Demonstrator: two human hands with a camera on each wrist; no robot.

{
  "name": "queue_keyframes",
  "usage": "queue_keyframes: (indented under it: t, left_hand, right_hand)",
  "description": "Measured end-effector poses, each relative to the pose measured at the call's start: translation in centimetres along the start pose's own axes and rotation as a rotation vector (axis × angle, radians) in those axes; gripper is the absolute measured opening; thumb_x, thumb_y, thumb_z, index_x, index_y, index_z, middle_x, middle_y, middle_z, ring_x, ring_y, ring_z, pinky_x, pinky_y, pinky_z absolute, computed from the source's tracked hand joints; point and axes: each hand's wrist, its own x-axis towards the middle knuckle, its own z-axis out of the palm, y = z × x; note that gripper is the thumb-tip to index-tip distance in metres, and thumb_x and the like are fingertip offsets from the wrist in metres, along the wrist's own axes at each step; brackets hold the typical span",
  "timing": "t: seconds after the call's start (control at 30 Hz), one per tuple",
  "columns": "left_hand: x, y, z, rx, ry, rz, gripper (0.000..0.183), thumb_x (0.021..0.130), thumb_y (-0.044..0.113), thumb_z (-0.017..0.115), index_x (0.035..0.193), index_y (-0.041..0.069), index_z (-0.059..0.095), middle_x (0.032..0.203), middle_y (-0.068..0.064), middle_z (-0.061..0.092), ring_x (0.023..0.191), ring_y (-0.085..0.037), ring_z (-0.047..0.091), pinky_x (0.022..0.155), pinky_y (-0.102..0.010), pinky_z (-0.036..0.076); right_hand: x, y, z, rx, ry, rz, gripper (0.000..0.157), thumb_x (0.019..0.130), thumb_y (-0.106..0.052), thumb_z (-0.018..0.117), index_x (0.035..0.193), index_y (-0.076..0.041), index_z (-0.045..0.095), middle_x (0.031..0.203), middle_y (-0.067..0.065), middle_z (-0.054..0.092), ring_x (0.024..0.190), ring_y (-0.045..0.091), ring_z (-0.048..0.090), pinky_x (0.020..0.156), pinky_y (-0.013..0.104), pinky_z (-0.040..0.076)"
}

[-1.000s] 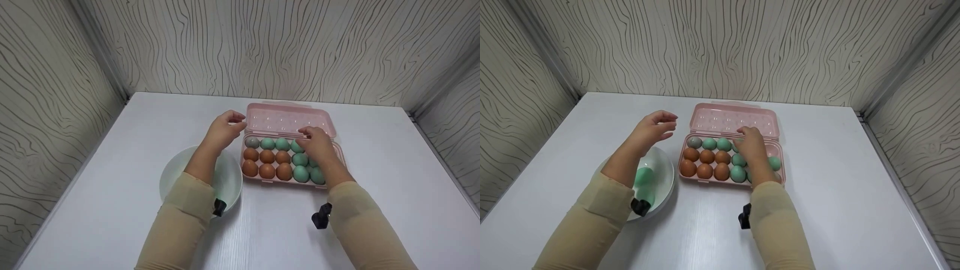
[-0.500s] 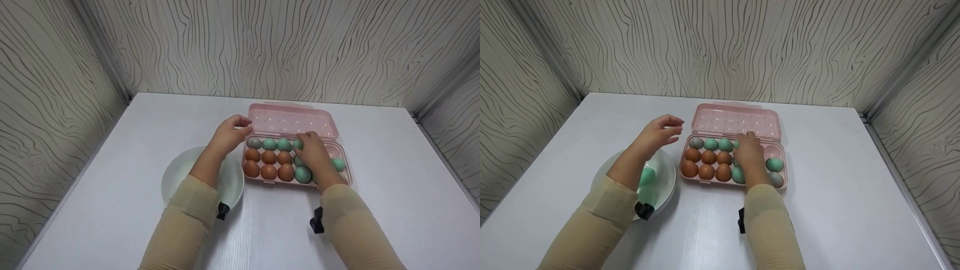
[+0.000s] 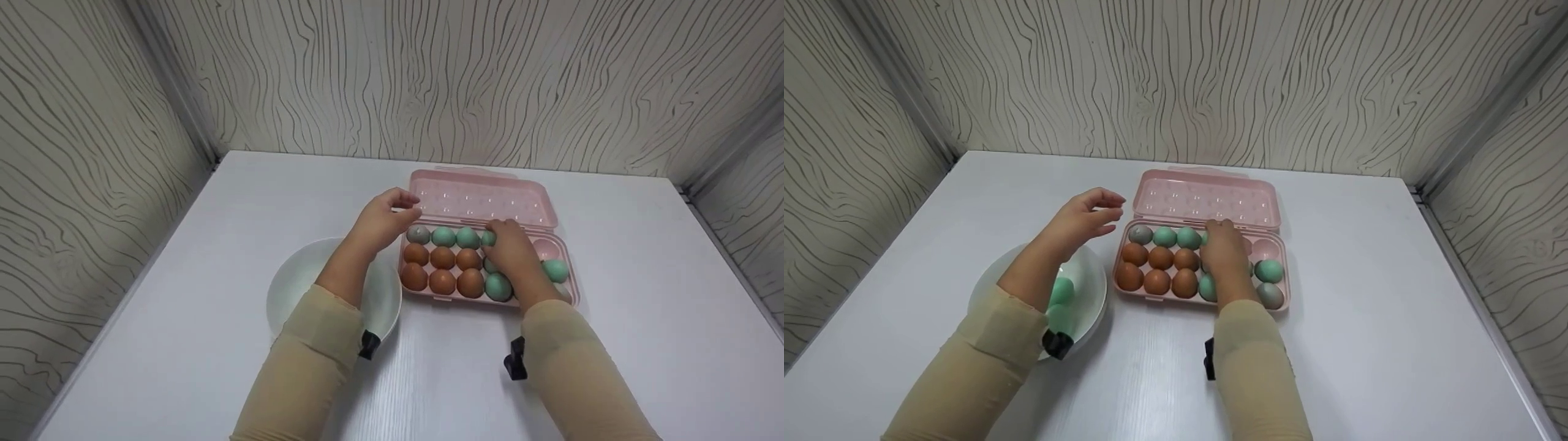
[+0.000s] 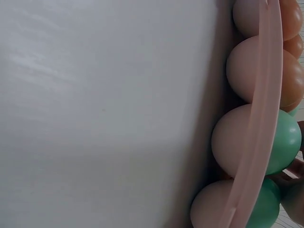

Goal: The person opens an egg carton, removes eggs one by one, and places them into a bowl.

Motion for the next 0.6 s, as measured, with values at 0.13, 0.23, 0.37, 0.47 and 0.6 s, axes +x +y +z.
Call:
queue_keyframes:
  t: [0.13,0.23,0.37,0.47,0.6]
  left_hand:
    - [0.09,0.12,0.22,0.027,0.002,-0.01,0.028,0.088,0.034,0.057,0.115,0.025,0.056,0.114,0.007,0.055,0.106,-0.013,0.052,0.092,-0.035,0.044]
    - [0.1,0.17,0.3,0.04,-0.002,-0.005,0.027,0.088,0.034,0.057,0.114,0.025,0.056,0.115,0.007,0.055,0.108,-0.013,0.051,0.092,-0.035,0.044]
    - [0.11,0.22,0.3,0.044,-0.007,-0.005,0.024,0.088,0.034,0.057,0.111,0.027,0.056,0.115,0.007,0.055,0.11,-0.014,0.05,0.092,-0.035,0.044]
    - [0.14,0.22,0.28,0.052,-0.009,-0.007,0.024,0.088,0.034,0.057,0.111,0.027,0.056,0.115,0.007,0.055,0.111,-0.014,0.049,0.092,-0.036,0.043]
    - [0.15,0.12,0.13,0.061,-0.014,0.005,0.025,0.088,0.034,0.057,0.112,0.026,0.056,0.116,0.007,0.055,0.112,-0.014,0.048,0.093,-0.037,0.043]
  right_hand:
    - [0.02,0.13,-0.02,-0.018,0.05,-0.028,0.039,0.089,-0.013,0.055,0.125,-0.003,0.047,0.124,0.021,0.041,0.116,0.039,0.041,0.1,0.053,0.03]
    - [0.04,0.23,0.04,-0.024,0.075,-0.038,0.033,0.089,-0.012,0.054,0.12,-0.002,0.05,0.119,0.021,0.043,0.111,0.038,0.045,0.097,0.052,0.033]
    - [0.11,0.31,0.24,-0.01,0.096,-0.031,0.031,0.089,-0.012,0.054,0.118,-0.002,0.05,0.117,0.02,0.044,0.109,0.038,0.046,0.096,0.052,0.034]
    - [0.17,0.3,0.42,-0.004,0.111,-0.032,0.03,0.088,-0.011,0.055,0.117,-0.003,0.05,0.114,0.018,0.044,0.104,0.035,0.047,0.095,0.051,0.036]
    - [0.19,0.21,0.5,-0.004,0.131,-0.037,0.033,0.086,-0.008,0.056,0.119,-0.002,0.05,0.112,0.018,0.045,0.101,0.034,0.048,0.093,0.05,0.038]
